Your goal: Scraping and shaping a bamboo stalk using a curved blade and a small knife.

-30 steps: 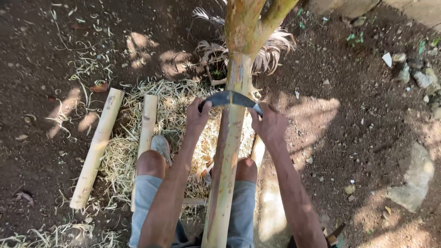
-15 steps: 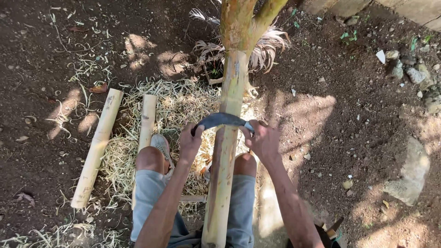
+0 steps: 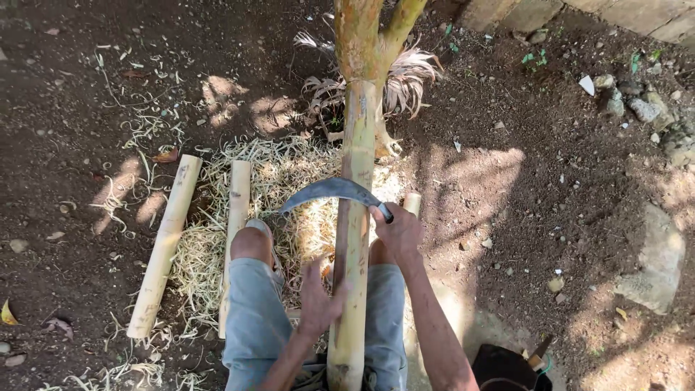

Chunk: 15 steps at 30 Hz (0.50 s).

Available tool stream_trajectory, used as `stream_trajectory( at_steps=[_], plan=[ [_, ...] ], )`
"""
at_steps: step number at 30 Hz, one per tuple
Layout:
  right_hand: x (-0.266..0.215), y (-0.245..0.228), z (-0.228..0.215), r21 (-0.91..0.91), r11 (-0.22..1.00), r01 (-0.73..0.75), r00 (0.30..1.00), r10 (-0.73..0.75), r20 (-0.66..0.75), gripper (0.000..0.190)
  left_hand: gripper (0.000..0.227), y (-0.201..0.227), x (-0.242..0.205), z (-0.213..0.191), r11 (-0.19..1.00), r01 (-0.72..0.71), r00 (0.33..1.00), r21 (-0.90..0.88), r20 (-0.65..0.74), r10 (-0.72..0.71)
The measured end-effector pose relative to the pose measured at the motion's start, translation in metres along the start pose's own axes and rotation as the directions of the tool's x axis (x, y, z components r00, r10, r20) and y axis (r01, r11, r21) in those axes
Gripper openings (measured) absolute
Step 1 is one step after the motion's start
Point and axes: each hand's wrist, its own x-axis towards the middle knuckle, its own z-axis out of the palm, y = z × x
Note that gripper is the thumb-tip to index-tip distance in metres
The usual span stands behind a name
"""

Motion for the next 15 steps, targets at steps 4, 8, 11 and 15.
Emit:
stream_trajectory(
  at_steps=[4,8,11,15],
  plan=[
    [-0.010,0.004,0.011,0.070,0.997,-0.040,0.999,0.040,0.001,0.043,0.087,-0.051,-0.028,0.013,0.941,0.179,0.967,-0.286,0.227,-0.115],
    [-0.011,0.005,0.012,0.085,0.991,-0.100,0.995,0.098,0.026,0.049,0.088,-0.044,-0.023,0.017,0.832,0.242,0.956,-0.499,0.272,-0.115],
    [-0.010,0.006,0.008,0.118,0.986,-0.120,0.993,0.120,0.008,0.046,0.090,0.007,-0.024,0.018,0.860,0.296,0.951,-0.416,0.209,-0.226],
    [-0.012,0.022,0.006,0.150,0.979,-0.136,0.990,0.138,-0.003,0.043,0.099,0.020,-0.036,0.040,0.925,0.357,0.930,-0.132,-0.041,-0.365]
  ],
)
